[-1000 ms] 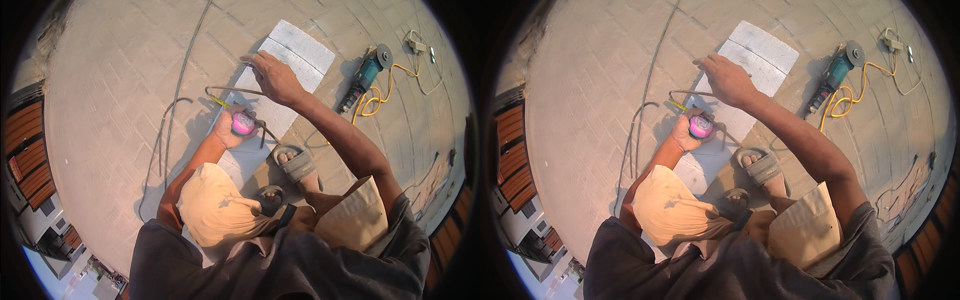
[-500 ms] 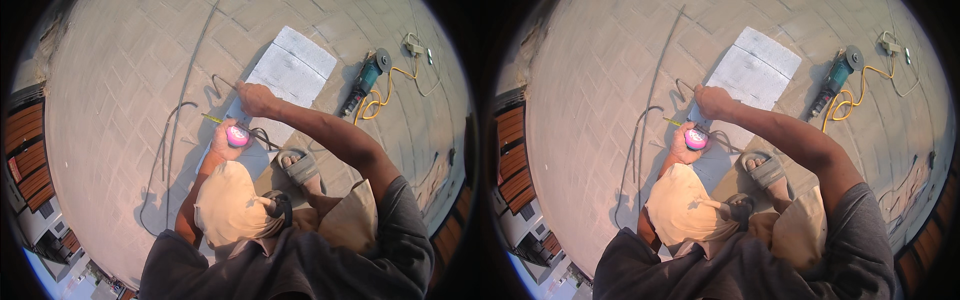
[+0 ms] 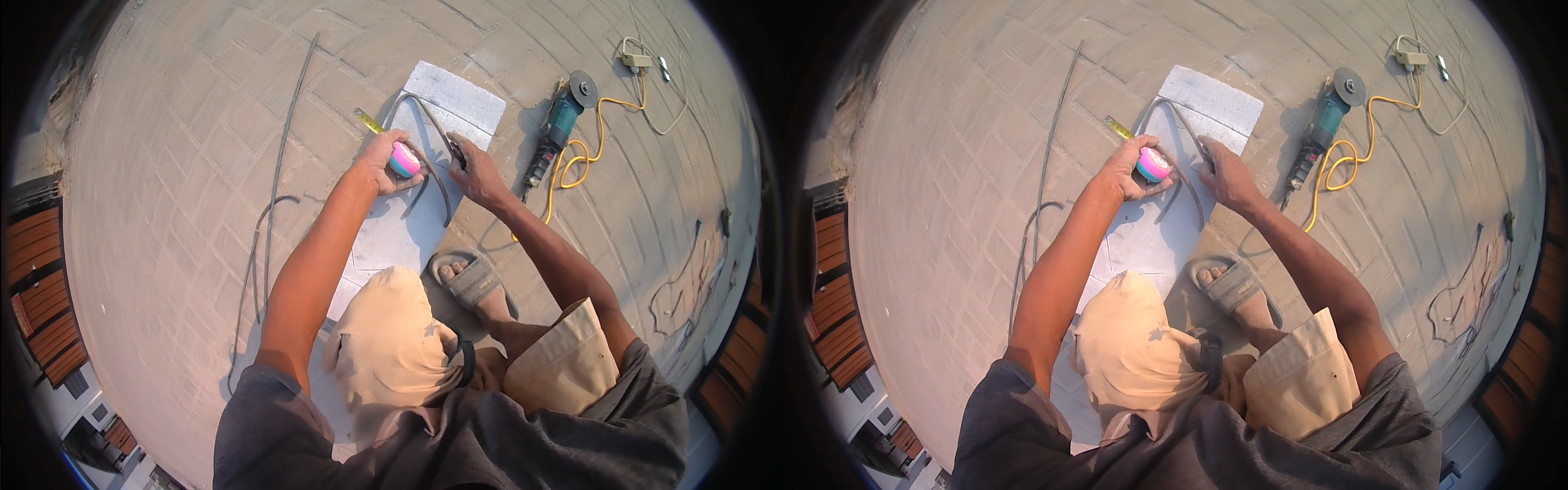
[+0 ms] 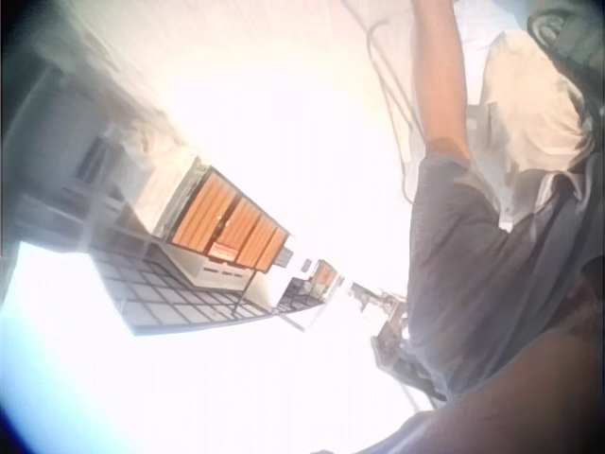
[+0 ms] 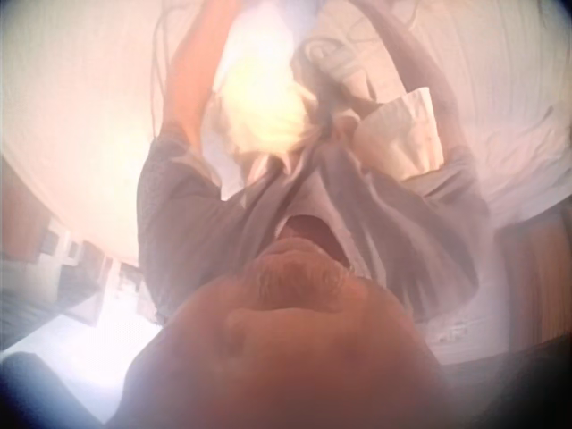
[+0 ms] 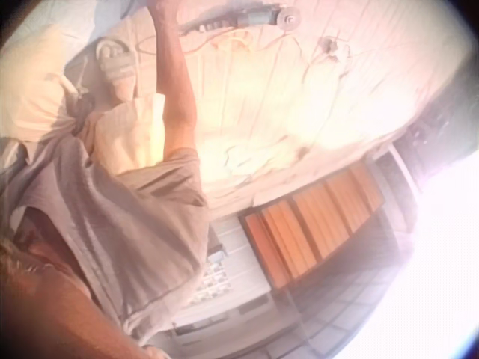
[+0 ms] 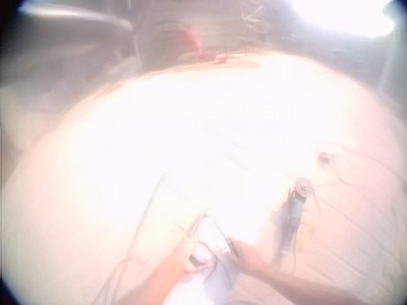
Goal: The person uses an angle grinder to cut metal rods on a rooftop. They measure the rods with a tape measure, position them on a white board, and cut them into smaller pieces. The person handles the rods and the grinder with both hands, occasionally adjusting the position of the rods.
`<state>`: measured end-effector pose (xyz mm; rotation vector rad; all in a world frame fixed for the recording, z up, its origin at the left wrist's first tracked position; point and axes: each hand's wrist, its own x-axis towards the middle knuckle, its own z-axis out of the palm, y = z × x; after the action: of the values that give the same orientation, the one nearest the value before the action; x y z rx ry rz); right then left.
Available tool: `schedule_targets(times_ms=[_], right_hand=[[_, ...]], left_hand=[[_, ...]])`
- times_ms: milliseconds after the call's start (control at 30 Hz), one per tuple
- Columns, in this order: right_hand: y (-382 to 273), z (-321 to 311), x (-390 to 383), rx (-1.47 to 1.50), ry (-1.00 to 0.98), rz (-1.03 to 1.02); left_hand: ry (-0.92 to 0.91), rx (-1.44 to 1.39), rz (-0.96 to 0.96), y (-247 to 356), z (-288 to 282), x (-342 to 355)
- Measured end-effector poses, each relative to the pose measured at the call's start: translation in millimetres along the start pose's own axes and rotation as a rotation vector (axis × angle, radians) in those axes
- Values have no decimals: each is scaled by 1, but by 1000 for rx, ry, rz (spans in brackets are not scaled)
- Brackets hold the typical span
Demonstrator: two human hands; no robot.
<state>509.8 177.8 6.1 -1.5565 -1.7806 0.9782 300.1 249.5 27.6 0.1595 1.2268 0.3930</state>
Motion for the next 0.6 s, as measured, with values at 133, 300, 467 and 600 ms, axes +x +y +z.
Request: schedule_targets(times_ms=[133, 300, 467, 600], right_hand=[[16, 7, 2, -105, 115, -59], [-11, -8, 21, 19, 163, -28], [-27, -19, 17, 55, -84, -129], [-18, -65, -40, 217, 15, 106]], left_hand=[[60, 180, 46, -1, 9, 11], [298, 411, 370, -27, -4, 16], [686, 1226, 653, -65, 23, -3], [937, 1518, 628, -80, 24, -12]])
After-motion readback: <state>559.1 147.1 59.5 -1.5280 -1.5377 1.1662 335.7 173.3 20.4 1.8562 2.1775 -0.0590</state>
